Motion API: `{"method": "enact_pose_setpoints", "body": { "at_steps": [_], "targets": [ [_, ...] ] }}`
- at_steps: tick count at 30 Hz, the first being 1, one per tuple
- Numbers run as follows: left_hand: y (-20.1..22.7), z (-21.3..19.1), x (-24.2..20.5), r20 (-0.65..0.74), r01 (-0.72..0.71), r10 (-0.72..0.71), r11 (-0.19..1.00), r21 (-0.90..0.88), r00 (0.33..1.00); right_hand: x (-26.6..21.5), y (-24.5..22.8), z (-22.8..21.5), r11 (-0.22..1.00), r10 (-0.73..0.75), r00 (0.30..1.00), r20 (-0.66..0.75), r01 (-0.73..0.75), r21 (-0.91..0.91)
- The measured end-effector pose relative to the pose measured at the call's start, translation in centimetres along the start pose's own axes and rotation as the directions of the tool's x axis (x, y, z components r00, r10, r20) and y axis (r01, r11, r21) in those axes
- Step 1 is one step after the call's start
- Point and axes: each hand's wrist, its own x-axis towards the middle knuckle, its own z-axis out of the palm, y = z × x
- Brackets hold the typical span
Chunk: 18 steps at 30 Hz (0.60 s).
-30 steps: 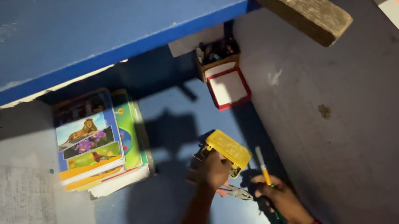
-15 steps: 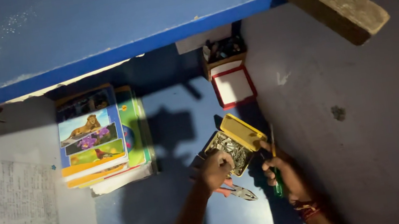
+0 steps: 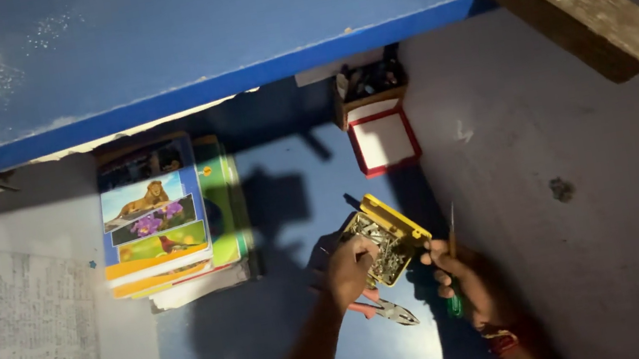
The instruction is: Repairing or installing a plastic component on a wooden desk using a screwdriver and screws.
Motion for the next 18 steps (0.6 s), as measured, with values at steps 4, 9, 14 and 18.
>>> {"method": "enact_pose_setpoints", "body": {
  "at_steps": [4,9,14,18],
  "targets": [
    [-12.2,1.0,8.5,-0.019,-0.343,0.345,0.938,0.052,0.939,-0.3,-0.3,0.4,0.999,-0.011,1.0,0.001,0.011,0.03],
    [-8.4,-0.1,4.6,0.017,-0.214,0.217,0.972,-0.097,0.976,-0.6,-0.4,0.9,1.0,-0.021,0.998,-0.058,0.021,-0.012],
    [-5.8,-0.5,1.6,0.055,0.002,0.013,0.964,-0.264,0.998,-0.8,0.5,0.7,1.0,-0.025,1.0,-0.003,0.025,-0.011],
    [-7.4,-1.2,0.8,0.076,-0.102,0.138,0.926,-0.364,0.987,-2.1,1.5,0.3,0.952,0.062,0.979,0.192,-0.115,0.283]
  ]
}}
